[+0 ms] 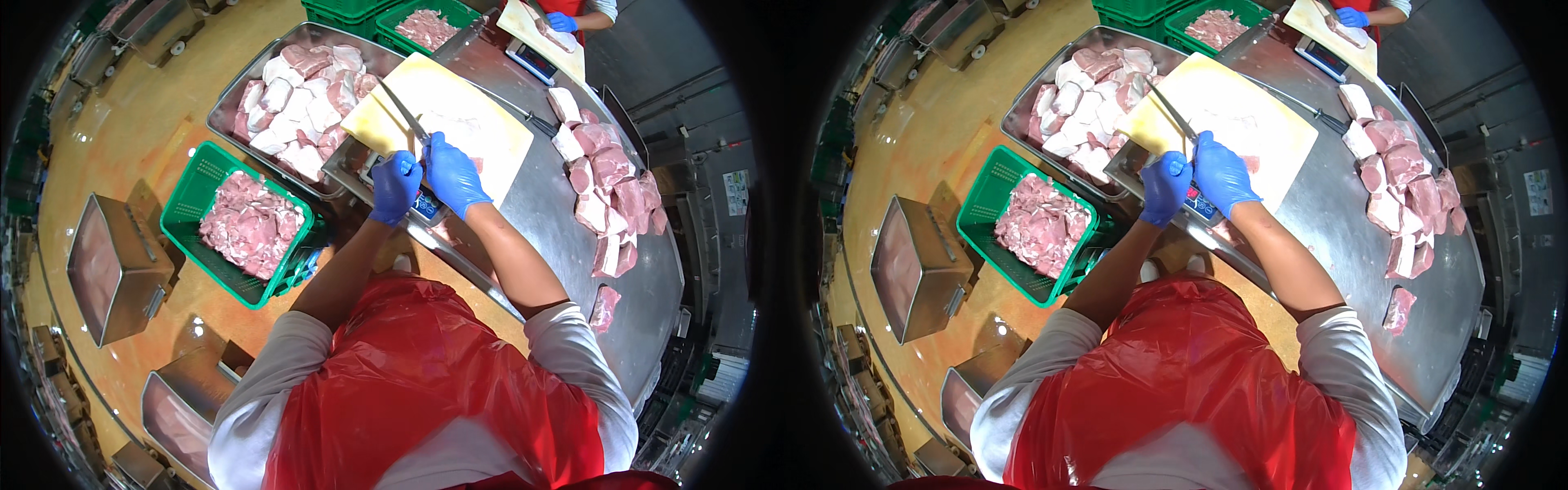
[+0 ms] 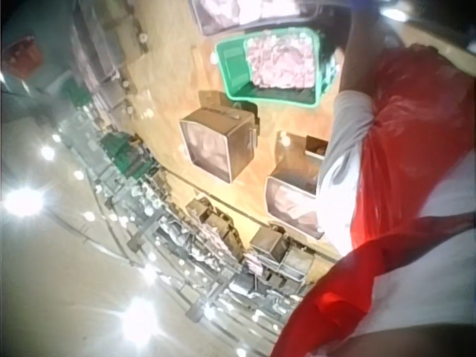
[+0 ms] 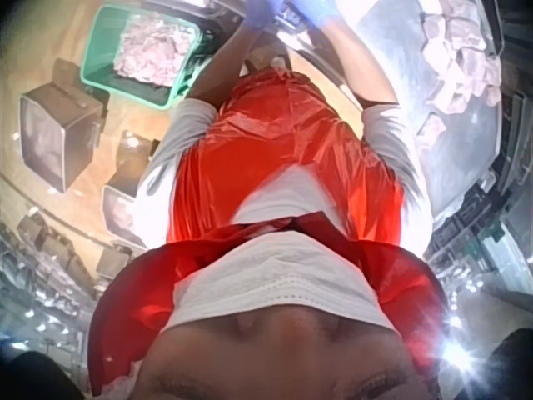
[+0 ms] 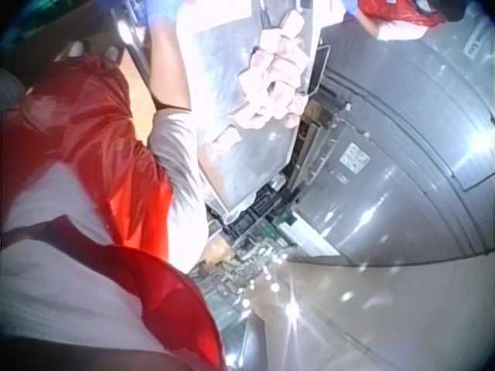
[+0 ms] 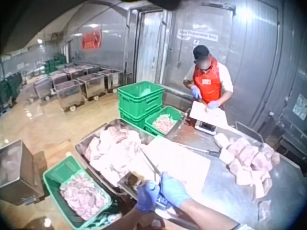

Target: The person cuts large pieces of raw meat on a yellow cutting board using a knife. They trim fat and separate portions, placing trimmed pieces into a green basket and larger cuts onto a metal tray. The process is repeated continuously.

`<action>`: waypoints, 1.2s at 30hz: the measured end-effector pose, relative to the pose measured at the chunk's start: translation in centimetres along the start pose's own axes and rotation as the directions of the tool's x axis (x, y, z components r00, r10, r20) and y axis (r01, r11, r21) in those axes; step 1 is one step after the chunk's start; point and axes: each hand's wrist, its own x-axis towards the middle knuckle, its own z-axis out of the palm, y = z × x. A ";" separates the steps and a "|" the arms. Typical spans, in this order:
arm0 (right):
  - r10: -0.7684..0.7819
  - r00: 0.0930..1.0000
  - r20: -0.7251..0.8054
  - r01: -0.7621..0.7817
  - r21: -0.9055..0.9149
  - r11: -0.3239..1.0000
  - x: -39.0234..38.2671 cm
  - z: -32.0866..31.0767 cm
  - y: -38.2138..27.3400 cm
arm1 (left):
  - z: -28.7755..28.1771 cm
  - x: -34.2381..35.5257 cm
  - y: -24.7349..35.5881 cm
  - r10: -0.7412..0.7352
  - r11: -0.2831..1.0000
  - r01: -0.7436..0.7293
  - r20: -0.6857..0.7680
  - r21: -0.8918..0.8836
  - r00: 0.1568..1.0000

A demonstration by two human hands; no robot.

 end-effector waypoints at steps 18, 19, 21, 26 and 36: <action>-0.029 0.992 0.123 0.050 -0.165 0.985 -6.7 -1.5 3.1 | -3.6 -2.4 -1.5 -0.200 0.977 0.202 0.037 -0.070 0.979; -0.042 0.998 0.050 0.046 -0.081 0.996 -5.4 -1.1 1.3 | -3.6 -2.3 -1.5 -0.176 0.983 0.178 0.045 -0.049 0.983; -0.035 0.997 0.068 0.043 -0.129 0.991 -3.7 -0.6 1.8 | -3.9 -2.4 -1.6 -0.159 0.986 0.161 0.044 -0.046 0.986; -0.040 0.982 0.187 0.097 -0.304 0.948 -9.0 -3.1 7.8 | -6.9 -3.0 -4.6 -0.341 0.924 0.315 -0.093 -0.215 0.935; -0.017 1.000 -0.004 0.016 -0.203 0.979 -10.7 -2.4 7.7 | -0.7 -3.5 0.2 -0.599 0.345 0.732 0.463 -0.587 0.653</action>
